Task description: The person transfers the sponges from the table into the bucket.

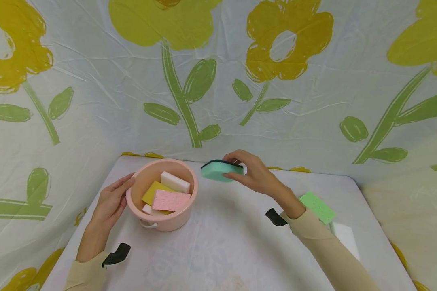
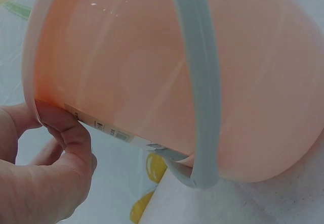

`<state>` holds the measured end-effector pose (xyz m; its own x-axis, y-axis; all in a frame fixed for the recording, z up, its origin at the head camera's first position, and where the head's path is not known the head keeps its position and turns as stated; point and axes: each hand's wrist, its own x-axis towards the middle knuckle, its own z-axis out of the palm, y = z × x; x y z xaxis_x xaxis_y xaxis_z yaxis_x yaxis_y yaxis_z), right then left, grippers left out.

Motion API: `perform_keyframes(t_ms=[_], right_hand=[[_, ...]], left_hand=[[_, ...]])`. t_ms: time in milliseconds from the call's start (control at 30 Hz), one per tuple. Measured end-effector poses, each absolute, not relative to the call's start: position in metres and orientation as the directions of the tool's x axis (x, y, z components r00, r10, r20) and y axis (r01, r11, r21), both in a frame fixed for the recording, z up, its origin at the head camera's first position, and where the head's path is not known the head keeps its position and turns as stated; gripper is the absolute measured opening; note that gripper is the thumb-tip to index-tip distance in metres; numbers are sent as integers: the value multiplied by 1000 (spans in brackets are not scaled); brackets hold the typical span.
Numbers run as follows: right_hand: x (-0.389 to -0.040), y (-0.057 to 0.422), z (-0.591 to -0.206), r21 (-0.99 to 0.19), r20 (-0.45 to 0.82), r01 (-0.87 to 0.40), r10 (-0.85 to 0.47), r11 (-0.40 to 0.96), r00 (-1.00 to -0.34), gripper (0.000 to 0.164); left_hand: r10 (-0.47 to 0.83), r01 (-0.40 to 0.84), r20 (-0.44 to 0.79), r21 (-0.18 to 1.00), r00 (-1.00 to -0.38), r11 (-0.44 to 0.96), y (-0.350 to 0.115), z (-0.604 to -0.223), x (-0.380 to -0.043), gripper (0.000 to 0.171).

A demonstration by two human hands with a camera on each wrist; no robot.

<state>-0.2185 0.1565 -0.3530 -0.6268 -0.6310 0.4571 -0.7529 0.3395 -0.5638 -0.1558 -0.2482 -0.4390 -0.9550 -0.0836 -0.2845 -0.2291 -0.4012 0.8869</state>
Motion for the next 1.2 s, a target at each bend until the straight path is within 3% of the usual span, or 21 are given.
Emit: perform_keyframes(t_ms=[733,1200], right_hand=[[-232,85,-344,-497,598,-851,-644,169,-477,37],[-234,46,-350,-481,572,-864,-695,147,-437,34]], left_hand=[[-82,-248,-304,882,-949,-401,-250,-437,-156,62],[-98,-259,-321,881,-942,-396,-249,-437,-159,63]])
